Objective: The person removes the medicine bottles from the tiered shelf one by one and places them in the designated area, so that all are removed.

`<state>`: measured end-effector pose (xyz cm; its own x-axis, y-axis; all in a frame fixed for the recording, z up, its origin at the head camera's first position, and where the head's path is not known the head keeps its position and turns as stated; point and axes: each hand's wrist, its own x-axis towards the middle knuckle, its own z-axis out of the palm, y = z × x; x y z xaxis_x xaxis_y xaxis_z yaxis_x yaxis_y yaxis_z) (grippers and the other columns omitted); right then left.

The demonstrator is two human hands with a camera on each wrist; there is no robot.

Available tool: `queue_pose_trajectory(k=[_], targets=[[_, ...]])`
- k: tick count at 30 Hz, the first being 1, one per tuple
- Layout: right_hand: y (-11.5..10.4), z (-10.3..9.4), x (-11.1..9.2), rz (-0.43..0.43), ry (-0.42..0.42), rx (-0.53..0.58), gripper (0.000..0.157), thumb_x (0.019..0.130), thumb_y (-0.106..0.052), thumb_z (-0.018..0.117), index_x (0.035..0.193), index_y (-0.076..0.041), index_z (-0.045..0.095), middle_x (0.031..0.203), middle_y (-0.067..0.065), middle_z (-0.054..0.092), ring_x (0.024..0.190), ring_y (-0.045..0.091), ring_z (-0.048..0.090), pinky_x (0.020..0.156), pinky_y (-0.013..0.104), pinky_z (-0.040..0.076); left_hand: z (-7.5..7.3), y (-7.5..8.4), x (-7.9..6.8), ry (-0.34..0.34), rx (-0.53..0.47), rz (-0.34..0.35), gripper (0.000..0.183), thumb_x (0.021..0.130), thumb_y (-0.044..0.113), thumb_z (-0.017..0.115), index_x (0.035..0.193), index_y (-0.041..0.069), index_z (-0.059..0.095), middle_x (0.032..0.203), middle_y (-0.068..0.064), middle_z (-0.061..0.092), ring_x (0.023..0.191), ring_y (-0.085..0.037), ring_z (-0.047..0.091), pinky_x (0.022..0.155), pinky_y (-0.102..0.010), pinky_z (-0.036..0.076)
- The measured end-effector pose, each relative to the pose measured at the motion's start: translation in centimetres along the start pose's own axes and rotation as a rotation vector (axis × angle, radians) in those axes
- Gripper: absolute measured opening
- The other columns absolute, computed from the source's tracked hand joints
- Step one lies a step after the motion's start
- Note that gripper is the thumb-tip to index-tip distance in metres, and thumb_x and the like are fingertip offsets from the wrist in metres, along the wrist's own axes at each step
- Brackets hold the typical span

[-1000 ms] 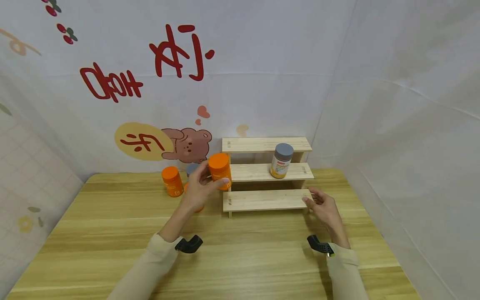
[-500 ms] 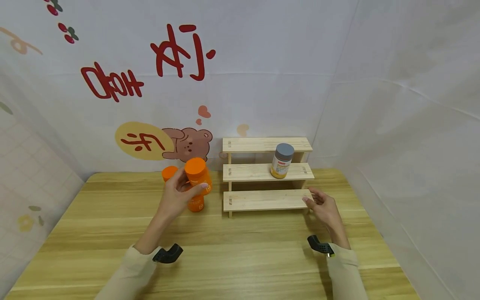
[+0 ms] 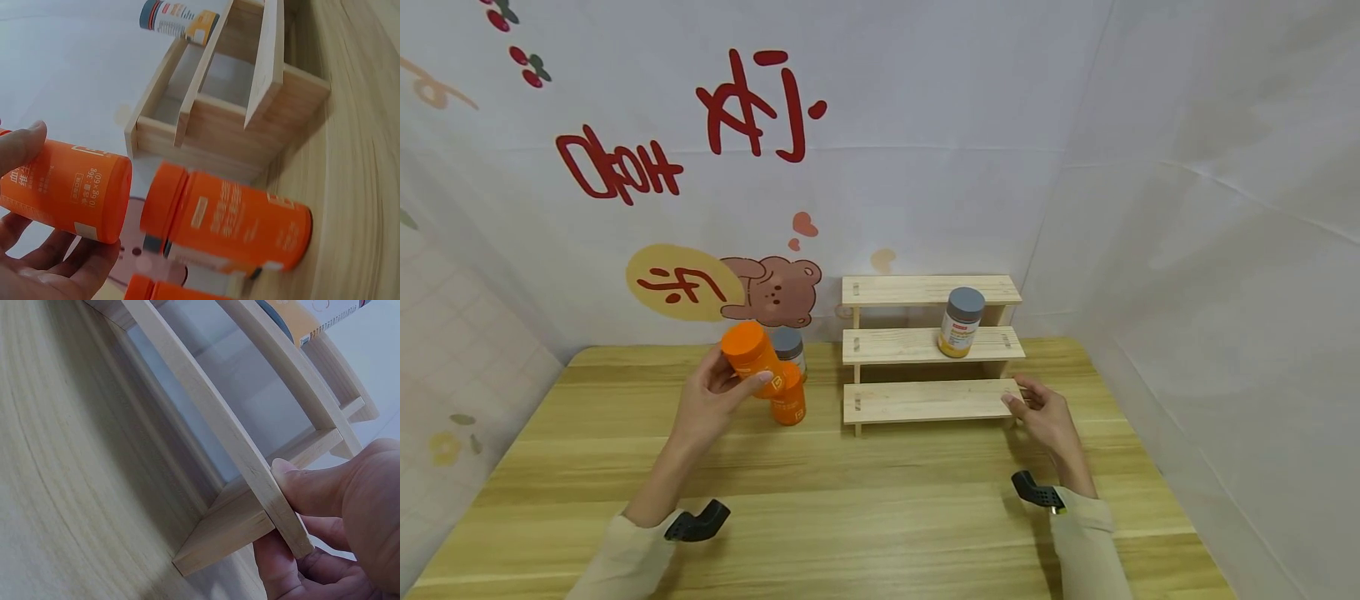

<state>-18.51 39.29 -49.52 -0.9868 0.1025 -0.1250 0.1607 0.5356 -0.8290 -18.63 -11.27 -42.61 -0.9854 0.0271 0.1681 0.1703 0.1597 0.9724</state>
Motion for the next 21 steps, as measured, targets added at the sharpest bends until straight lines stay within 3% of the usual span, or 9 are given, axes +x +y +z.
queue_pose_trajectory(k=[8, 17, 21], targets=[[-0.1, 0.0, -0.1, -0.003, 0.005, -0.011, 0.075, 0.101, -0.048, 0.062, 0.159, -0.008, 0.038, 0.154, 0.032, 0.042, 0.141, 0.046, 0.045, 0.084, 0.006, 0.045, -1.8, -1.0, -0.8, 0.048, 0.004, -0.011, 0.059, 0.093, 0.026, 0.078, 0.145, 0.018, 0.053, 0.134, -0.004, 0.061, 0.117, -0.01, 0.061, 0.099, -0.011, 0.05], [-0.4, 0.0, -0.2, 0.007, 0.003, -0.015, 0.075, 0.101, -0.048, 0.062, 0.159, -0.008, 0.038, 0.155, 0.032, 0.041, 0.142, 0.047, 0.044, 0.087, 0.01, 0.047, -3.1, -2.7, -1.5, 0.087, 0.065, -0.077, 0.063, 0.091, 0.029, 0.08, 0.147, 0.017, 0.052, 0.139, -0.007, 0.06, 0.116, -0.006, 0.059, 0.097, -0.007, 0.048], [-0.5, 0.0, -0.3, 0.004, 0.006, -0.021, 0.075, 0.1, -0.048, 0.062, 0.159, -0.008, 0.038, 0.155, 0.031, 0.041, 0.142, 0.046, 0.044, 0.097, 0.021, 0.051, -3.6, -3.7, -1.7, 0.085, 0.091, -0.118, 0.066, 0.091, 0.029, 0.08, 0.149, 0.018, 0.05, 0.142, -0.007, 0.06, 0.121, -0.013, 0.057, 0.096, -0.006, 0.047]])
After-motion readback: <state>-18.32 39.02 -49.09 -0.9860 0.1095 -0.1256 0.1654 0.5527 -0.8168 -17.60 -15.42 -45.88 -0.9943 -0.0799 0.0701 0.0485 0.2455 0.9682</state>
